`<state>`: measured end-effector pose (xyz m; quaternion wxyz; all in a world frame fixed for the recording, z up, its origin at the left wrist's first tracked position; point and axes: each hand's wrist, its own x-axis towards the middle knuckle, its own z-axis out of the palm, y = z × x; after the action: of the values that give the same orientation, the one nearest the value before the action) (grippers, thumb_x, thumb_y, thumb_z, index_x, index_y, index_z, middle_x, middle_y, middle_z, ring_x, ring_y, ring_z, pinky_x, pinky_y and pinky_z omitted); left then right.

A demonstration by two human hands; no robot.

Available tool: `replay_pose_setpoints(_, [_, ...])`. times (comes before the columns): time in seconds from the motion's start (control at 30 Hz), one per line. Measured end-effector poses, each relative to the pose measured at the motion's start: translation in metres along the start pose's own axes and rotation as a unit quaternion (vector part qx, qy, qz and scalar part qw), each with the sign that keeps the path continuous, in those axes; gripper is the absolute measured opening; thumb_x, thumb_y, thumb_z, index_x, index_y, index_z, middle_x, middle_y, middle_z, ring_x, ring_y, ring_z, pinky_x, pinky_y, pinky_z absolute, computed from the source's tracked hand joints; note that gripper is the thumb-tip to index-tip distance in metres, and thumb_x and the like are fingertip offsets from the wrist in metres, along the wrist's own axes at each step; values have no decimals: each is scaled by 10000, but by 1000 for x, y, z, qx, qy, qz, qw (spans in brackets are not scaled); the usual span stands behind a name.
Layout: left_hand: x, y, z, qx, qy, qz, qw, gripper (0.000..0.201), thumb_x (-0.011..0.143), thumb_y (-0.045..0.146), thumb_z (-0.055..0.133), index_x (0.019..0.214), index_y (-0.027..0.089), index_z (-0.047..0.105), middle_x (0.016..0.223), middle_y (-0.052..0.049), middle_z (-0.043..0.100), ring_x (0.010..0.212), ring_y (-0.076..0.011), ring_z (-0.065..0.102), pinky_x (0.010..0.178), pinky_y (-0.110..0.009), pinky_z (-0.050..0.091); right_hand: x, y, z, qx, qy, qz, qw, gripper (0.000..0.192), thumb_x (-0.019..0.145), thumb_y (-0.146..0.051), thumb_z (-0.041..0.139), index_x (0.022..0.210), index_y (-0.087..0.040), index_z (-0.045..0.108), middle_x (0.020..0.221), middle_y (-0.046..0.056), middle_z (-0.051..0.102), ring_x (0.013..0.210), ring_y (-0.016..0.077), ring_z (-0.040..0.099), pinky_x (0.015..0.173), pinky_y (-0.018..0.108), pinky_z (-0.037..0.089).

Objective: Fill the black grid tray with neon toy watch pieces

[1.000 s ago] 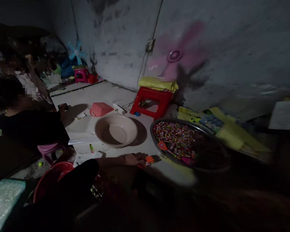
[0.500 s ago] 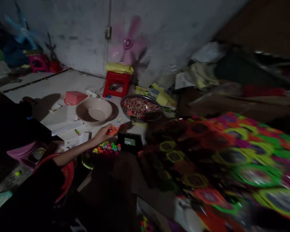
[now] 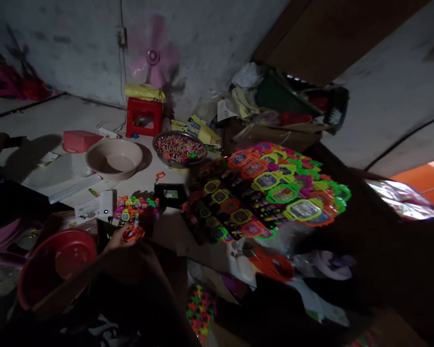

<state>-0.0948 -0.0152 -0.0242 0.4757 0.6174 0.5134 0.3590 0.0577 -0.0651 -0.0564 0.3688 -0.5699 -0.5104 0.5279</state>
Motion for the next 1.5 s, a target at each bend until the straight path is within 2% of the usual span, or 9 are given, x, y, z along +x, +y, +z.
replay_pose_setpoints(0.1, [-5, -8, -11, 50, -22, 51, 997, 236, 689, 355, 650, 887, 231, 685, 970, -74, 700, 953, -241, 640, 861, -331, 503, -3, 4, 11, 8, -6, 9, 1000, 337, 923, -366, 580, 1183, -151, 591, 1200, 69, 585, 1013, 216, 603, 852, 384, 539])
replay_pose_setpoints(0.2, [-8, -19, -14, 58, 5, 71, 996, 200, 698, 347, 616, 842, 227, 686, 1000, -100, 690, 1012, -251, 620, 921, -344, 481, 0, 9, 17, 16, 2, 17, 1000, 344, 918, -374, 585, 1170, -139, 598, 1174, 62, 592, 989, 217, 608, 834, 377, 544])
replay_pose_setpoints(0.33, [-6, -41, -13, -10, 136, 10, 991, 319, 688, 409, 659, 926, 201, 617, 909, -53, 669, 844, -195, 632, 787, -298, 507, 9, 20, 14, 25, 32, 25, 999, 313, 914, -390, 577, 1089, -134, 619, 1047, 62, 634, 887, 173, 622, 765, 321, 538])
replay_pose_setpoints(0.5, [5, -77, -26, -123, 322, -35, 938, 402, 681, 484, 671, 936, 193, 563, 874, -22, 640, 821, -161, 612, 797, -278, 490, 25, 44, 2, 29, 85, 32, 995, 334, 718, -428, 655, 872, -131, 655, 816, 57, 646, 769, 191, 590, 687, 279, 490])
replay_pose_setpoints(0.67, [19, -110, -36, -141, 394, -67, 906, 499, 641, 540, 684, 965, 178, 569, 894, -34, 639, 819, -169, 603, 816, -299, 490, 37, 56, 5, 3, 99, 28, 995, 293, 644, -441, 635, 722, -160, 607, 711, 48, 610, 716, 201, 555, 681, 320, 488])
replay_pose_setpoints(0.93, [42, -125, -28, -140, 395, -97, 903, 438, 626, 488, 673, 912, 169, 581, 790, -2, 607, 751, -153, 581, 760, -283, 480, 32, 50, 9, -17, 90, 20, 996, 224, 712, -393, 622, 706, -170, 618, 701, 39, 610, 811, 224, 574, 693, 306, 500])
replay_pose_setpoints(1.13, [50, -119, 0, -158, 253, -77, 951, 464, 622, 458, 689, 956, 158, 574, 856, -26, 646, 796, -158, 615, 774, -282, 491, 46, 50, 1, -10, 121, -3, 993, 231, 658, -360, 654, 773, -166, 601, 845, 62, 638, 903, 221, 569, 830, 332, 488])
replay_pose_setpoints(1.23, [54, -112, 11, -173, 216, -70, 958, 470, 629, 449, 702, 974, 153, 579, 907, -49, 659, 848, -172, 624, 793, -291, 501, 56, 49, -4, -9, 122, -22, 992, 265, 653, -380, 662, 797, -168, 596, 881, 68, 647, 880, 209, 570, 838, 334, 485])
replay_pose_setpoints(1.5, [26, -117, -12, -200, 231, -107, 946, 498, 645, 474, 734, 993, 148, 590, 962, -72, 684, 926, -206, 648, 870, -355, 506, 79, 50, 4, -28, 68, -13, 997, 196, 711, -351, 645, 732, -162, 599, 754, 35, 644, 773, 187, 577, 716, 279, 465])
